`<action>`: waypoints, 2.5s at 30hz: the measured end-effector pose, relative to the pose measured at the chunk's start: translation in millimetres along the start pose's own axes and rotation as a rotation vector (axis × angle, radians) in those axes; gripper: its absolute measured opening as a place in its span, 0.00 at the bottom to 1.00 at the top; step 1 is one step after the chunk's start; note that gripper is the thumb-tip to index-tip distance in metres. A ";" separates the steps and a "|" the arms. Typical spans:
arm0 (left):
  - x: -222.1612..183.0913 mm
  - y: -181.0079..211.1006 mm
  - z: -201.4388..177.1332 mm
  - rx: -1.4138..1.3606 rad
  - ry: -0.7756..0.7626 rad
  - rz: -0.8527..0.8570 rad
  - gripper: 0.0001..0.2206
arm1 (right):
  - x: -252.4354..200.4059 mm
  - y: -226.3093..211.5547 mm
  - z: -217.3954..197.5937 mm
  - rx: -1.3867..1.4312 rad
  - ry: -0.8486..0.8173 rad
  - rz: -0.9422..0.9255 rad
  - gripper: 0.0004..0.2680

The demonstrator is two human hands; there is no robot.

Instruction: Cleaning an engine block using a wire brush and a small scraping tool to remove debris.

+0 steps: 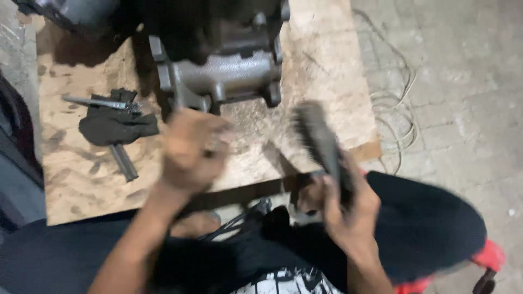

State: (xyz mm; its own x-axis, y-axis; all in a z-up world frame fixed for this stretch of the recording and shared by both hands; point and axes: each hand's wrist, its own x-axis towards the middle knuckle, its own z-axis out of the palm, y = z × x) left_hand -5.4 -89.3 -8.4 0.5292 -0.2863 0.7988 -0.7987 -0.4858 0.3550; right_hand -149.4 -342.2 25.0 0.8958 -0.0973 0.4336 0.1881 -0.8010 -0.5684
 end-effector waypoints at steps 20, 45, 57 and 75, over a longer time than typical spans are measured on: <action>21.3 96.9 161.4 0.180 -0.826 0.097 0.24 | 49.1 61.7 -45.7 0.144 -0.006 0.191 0.08; 63.6 -52.8 -62.4 0.508 -0.357 0.130 0.11 | 134.6 105.0 18.3 0.019 0.075 -0.604 0.20; 26.2 -44.2 -51.3 -0.014 -0.133 -0.042 0.05 | 136.8 57.2 27.4 0.283 0.022 -0.548 0.13; 21.5 -33.0 -57.5 -0.092 -0.115 -0.219 0.08 | 195.7 21.7 85.8 -0.047 -0.169 -0.674 0.22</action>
State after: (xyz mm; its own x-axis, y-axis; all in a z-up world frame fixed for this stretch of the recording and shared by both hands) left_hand 15.8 -32.0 25.1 0.7172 -0.2768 0.6395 -0.6813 -0.4711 0.5602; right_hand 64.6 -328.0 37.5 0.6410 0.5204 0.5643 0.7111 -0.6793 -0.1813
